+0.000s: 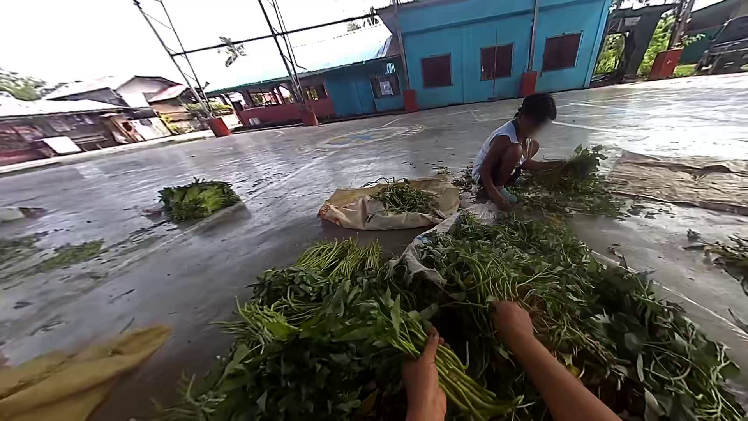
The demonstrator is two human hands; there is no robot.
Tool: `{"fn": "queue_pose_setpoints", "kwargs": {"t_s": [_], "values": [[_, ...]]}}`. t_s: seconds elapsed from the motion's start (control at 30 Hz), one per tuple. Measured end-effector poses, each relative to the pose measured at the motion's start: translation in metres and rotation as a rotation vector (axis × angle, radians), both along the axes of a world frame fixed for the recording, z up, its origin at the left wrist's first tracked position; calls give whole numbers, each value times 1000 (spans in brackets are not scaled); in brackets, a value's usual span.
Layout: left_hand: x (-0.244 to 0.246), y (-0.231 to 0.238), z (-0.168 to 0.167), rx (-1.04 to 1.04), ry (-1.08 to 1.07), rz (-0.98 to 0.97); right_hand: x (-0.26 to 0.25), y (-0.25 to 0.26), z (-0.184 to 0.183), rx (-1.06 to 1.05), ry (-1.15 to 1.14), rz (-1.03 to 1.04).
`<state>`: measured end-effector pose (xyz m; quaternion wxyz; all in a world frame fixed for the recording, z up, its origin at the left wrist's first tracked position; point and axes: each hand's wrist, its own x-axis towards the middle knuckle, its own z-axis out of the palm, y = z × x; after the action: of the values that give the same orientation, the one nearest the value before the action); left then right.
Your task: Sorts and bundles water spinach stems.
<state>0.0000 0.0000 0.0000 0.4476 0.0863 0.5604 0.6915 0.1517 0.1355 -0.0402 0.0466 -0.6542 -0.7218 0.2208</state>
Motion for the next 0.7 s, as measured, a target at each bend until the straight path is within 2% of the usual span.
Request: {"fn": "queue_pose_setpoints", "kwargs": {"t_s": [0.13, 0.27, 0.37, 0.47, 0.53, 0.63, 0.67, 0.7], "values": [[5, -3, -2, -9, 14, -81, 30, -56, 15, 213, 345, -125], [33, -13, -11, -22, 39, -230, 53, -139, -6, 535, 552, -176], [48, -23, -16, -99, -17, -290, 58, -188, -22, 583, 617, -107], [52, -30, -16, -181, -70, -370, 68, -211, -33, 590, 682, -37], [53, -33, -16, -192, -92, -441, 83, -221, -32, 476, 629, -53], [56, -36, -16, -158, -15, -418, 118, -220, -26, -58, 305, -157], [56, -36, -17, -147, 47, -410, 128, -216, -30, -175, 242, -192], [56, -38, -18, -142, 113, -422, 133, -215, -31, -197, 253, -224]]}}
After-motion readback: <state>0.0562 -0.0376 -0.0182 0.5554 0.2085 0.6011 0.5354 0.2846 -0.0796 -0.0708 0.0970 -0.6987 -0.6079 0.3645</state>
